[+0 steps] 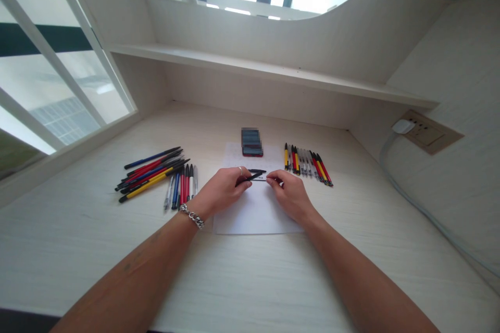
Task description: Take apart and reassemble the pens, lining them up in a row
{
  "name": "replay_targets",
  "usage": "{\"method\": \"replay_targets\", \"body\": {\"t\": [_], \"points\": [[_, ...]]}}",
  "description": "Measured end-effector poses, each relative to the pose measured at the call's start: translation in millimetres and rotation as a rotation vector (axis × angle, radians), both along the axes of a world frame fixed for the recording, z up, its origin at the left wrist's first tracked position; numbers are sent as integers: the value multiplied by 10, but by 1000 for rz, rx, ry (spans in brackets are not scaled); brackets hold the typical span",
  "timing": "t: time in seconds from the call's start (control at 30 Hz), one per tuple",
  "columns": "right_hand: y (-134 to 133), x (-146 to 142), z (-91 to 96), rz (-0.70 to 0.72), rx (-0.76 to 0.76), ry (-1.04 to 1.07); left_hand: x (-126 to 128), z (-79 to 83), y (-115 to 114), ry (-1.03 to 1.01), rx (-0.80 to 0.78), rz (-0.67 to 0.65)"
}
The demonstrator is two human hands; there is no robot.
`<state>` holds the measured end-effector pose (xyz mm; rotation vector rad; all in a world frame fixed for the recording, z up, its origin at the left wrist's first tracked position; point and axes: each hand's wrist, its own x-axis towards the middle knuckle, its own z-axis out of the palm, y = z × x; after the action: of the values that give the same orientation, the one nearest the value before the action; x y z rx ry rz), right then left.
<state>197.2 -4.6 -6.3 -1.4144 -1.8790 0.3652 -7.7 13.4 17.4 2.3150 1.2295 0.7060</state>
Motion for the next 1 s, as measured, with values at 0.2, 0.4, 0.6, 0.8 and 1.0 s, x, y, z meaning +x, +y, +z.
{"method": "replay_targets", "body": {"t": [0.2,0.4,0.6,0.8,1.0], "points": [[-70,-37,97,-21,32,223,3,-29,-1,33,2,-15],[-111,-88,98,20,65,206,11,-28,-11,57,19,-28],[-100,-93,84,83,21,245,10,-32,-9,57,14,-41],[-43,-43,67,46,-50,265,7,-32,-1,5,20,-42],[83,130,-58,-78,3,-131,-17,-32,36,-72,-22,42]]}}
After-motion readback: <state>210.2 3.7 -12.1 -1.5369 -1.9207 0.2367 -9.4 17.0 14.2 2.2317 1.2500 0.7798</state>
